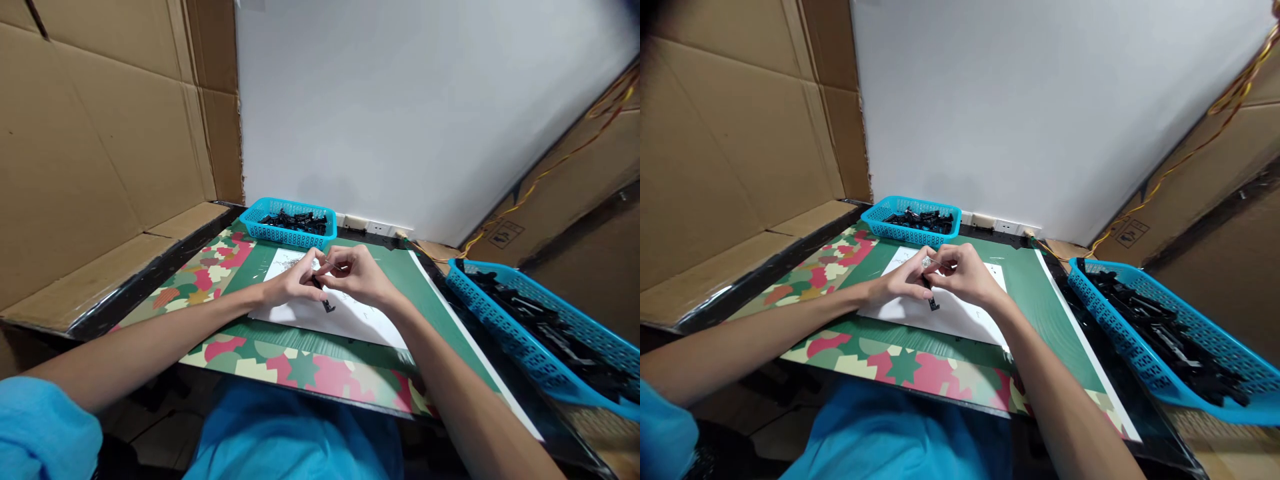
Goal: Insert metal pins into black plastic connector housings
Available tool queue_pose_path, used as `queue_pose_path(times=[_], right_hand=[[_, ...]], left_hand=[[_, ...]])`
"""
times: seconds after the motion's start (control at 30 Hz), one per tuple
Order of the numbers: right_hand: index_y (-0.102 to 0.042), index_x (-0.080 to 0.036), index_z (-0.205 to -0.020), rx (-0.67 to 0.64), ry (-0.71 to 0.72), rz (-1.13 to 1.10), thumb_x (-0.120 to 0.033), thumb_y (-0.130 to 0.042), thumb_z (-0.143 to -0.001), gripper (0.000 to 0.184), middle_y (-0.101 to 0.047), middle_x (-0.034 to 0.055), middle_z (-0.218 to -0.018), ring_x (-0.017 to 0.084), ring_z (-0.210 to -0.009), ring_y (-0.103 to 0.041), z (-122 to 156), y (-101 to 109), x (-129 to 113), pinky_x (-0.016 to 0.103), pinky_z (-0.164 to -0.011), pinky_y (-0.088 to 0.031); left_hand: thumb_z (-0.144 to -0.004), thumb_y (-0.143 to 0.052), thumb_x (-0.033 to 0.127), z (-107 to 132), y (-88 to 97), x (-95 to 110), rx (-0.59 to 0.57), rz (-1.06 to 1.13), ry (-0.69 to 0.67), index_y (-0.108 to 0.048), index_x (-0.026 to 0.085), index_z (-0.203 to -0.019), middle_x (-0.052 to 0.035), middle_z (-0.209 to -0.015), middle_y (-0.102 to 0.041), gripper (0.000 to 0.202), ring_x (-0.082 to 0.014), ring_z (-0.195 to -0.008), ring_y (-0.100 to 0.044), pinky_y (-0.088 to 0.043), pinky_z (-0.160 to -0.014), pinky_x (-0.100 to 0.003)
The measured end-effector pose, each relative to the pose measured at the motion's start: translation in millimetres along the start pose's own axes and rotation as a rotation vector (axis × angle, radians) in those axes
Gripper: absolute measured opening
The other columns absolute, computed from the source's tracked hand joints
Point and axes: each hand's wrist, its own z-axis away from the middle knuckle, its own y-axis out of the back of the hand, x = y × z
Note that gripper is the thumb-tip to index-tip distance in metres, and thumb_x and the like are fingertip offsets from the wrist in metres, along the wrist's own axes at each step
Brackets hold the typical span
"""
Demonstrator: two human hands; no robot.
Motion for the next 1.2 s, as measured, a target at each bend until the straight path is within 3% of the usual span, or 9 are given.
queue_pose_path(times=[0.2,0.43,0.63,0.77,1.03,1.2], right_hand=[[-0.087,-0.020,-0.084,-0.002,0.003,0.050,-0.028,-0.077,-0.085,0.013,-0.060,0.0020,-0.072,0.011,-0.063,-0.042,-0.9,-0.3,1.2,0.029,-0.056,-0.034],[-0.088,-0.021,-0.087,0.005,0.033,0.047,-0.028,-0.078,-0.087,0.012,-0.058,0.0013,-0.073,0.011,-0.062,-0.042,0.8,-1.9,-0.6,0.030,-0.056,-0.034],[-0.088,-0.023,-0.093,-0.087,0.029,-0.045,-0.039,-0.078,-0.093,0.018,-0.066,0.0051,-0.083,0.016,-0.074,-0.059,0.9,0.6,-2.5,0.031,-0.063,-0.046],[-0.089,-0.025,-0.094,-0.112,0.030,-0.054,-0.044,-0.078,-0.094,0.022,-0.065,0.0053,-0.083,0.017,-0.076,-0.058,1.4,4.2,-1.4,0.032,-0.065,-0.047],[-0.083,-0.026,-0.124,-0.095,-0.023,-0.109,-0.038,-0.078,-0.094,0.032,-0.065,0.0043,-0.089,0.014,-0.073,-0.056,1.1,8.5,-0.3,0.029,-0.061,-0.049],[-0.085,-0.020,-0.101,0.003,-0.040,-0.107,-0.037,-0.087,-0.086,0.023,-0.060,0.0012,-0.081,0.011,-0.066,-0.046,1.6,11.2,5.0,0.028,-0.058,-0.045]], left_hand=[[-0.081,-0.081,0.031,-0.5,3.3,-4.4,0.010,-0.030,0.009,-0.044,0.022,-0.120,-0.0008,-0.092,-0.058,0.055,-0.0137,-0.072,-0.053,-0.036,-0.062,-0.028],[-0.080,-0.081,0.029,1.6,1.4,-2.8,0.024,0.014,0.025,-0.044,0.024,-0.120,-0.0032,-0.100,-0.062,0.054,-0.0212,-0.089,-0.061,-0.045,-0.076,-0.033],[-0.077,-0.080,0.023,3.3,-3.4,-0.1,0.040,0.138,0.066,-0.046,0.024,-0.109,-0.0009,-0.098,-0.059,0.047,-0.0216,-0.096,-0.059,-0.045,-0.081,-0.034],[-0.077,-0.076,0.020,1.6,-3.1,-0.1,0.038,0.175,0.108,-0.045,0.024,-0.109,-0.0007,-0.100,-0.058,0.044,-0.0205,-0.096,-0.056,-0.043,-0.082,-0.034],[-0.076,-0.074,0.023,-0.1,-2.6,-0.4,0.075,0.157,0.098,-0.047,0.024,-0.108,-0.0003,-0.097,-0.052,0.041,-0.0187,-0.086,-0.049,-0.040,-0.081,-0.035],[-0.080,-0.072,0.024,0.8,-4.0,1.3,0.073,0.151,0.090,-0.046,0.024,-0.109,0.0023,-0.090,-0.049,0.040,-0.0173,-0.084,-0.045,-0.036,-0.079,-0.034]])
